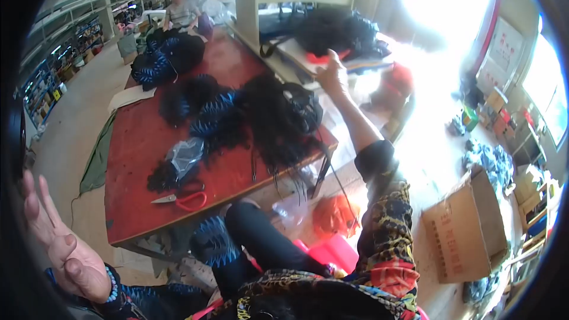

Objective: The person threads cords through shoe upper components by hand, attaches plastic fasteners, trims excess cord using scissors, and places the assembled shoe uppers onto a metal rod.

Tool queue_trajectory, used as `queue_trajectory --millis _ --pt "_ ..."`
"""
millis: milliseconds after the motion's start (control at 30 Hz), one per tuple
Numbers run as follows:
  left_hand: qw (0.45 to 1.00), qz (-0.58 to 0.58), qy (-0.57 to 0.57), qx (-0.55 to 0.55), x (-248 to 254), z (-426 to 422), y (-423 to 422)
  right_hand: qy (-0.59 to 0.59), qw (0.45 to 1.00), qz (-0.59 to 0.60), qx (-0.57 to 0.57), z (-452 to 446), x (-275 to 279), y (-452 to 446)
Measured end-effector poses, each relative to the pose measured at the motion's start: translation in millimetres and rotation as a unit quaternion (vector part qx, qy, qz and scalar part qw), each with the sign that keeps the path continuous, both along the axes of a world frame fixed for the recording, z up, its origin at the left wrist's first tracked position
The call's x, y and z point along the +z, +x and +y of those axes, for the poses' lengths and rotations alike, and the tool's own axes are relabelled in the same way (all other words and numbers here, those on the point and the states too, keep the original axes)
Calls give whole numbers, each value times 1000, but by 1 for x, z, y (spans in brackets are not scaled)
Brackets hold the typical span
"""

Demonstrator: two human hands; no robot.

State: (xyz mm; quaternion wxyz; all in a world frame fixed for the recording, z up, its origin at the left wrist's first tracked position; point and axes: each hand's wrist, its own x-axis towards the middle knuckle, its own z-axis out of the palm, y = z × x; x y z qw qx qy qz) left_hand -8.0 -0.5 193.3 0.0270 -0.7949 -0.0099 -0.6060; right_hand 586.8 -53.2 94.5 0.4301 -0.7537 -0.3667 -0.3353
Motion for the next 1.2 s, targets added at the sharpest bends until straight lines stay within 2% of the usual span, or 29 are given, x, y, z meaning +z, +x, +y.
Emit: queue_trajectory --millis 33,100,133,200,233,300,367,467,667,800,967,1200 --pt "1000 -4 5 -26 2 1 6 -2 985 172 12 -15 26 -14" --pt "998 -7 18 -55 9 3 15 17 997 71 24 -10 6 80" --pt "998 -3 24 -65 12 2 17 2 995 96 28 -20 21 71" --pt "995 19 33 -94 14 -1 20 -45 988 130 -65 -34 51 17" --pt "996 25 34 -83 10 -4 22 -44 986 149 -53 -37 55 6" --pt "997 39 -16 -65 2 -7 32 -54 984 151 -74 -37 47 16" --pt "996 54 -19 -66 0 -4 37 -26 986 124 -111 -33 31 35" --pt "990 106 -41 -83 -2 -1 38 -40 986 134 -91 -28 22 48" --pt "988 120 -74 -62 -16 10 44 -62 987 114 -93 -11 23 46" --pt "982 112 -119 -99 -30 25 48 -61 979 173 -90 1 28 33" --pt "978 123 -142 -92 -47 41 51 -71 983 119 -118 18 8 59" --pt "965 129 -199 -113 -71 51 50 -70 981 140 -118 20 -5 78"
